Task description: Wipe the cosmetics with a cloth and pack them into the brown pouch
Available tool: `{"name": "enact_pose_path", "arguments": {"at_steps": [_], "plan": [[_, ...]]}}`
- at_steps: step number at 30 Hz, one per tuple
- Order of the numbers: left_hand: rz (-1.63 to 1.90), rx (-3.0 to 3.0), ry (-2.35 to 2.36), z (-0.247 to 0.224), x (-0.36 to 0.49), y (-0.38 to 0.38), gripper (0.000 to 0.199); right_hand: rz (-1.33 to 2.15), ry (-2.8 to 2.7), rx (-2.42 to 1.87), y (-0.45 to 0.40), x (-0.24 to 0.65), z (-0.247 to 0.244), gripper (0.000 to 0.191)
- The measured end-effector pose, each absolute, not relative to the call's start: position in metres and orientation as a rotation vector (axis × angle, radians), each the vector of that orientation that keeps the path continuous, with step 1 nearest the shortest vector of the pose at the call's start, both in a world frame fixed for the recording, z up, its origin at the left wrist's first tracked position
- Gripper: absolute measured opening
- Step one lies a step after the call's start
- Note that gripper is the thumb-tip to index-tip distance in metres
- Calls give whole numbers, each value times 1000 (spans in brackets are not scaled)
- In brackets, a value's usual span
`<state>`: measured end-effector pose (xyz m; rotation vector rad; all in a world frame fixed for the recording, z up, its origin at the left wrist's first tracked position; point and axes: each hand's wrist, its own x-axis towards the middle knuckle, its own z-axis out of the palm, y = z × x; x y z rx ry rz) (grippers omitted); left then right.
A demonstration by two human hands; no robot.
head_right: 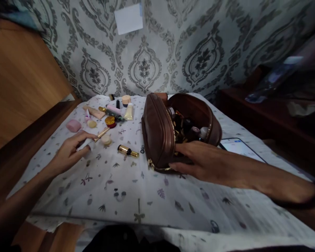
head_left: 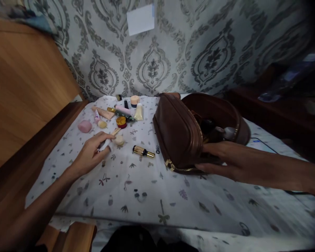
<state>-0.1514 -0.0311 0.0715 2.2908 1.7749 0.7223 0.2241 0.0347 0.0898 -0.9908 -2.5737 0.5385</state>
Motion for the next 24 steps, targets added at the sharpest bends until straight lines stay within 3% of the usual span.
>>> {"name": "enact_pose_path", "arguments": {"at_steps": [6,13,19,24], "plan": [[558,2520,1526,45,-125,-22,33,605,-2765,-1100,23,228,100,14],[389,2895,1480,19,-100,-2,57,244,-2531,-1043,-13,256,99,27],[261,2883,1549,4,-104,5,59,162,-2498,-928,-31,261,86,41],[320,2837,1579,-8,-106,3,60,161,-2487,-904,-28,267,73,37]]}}
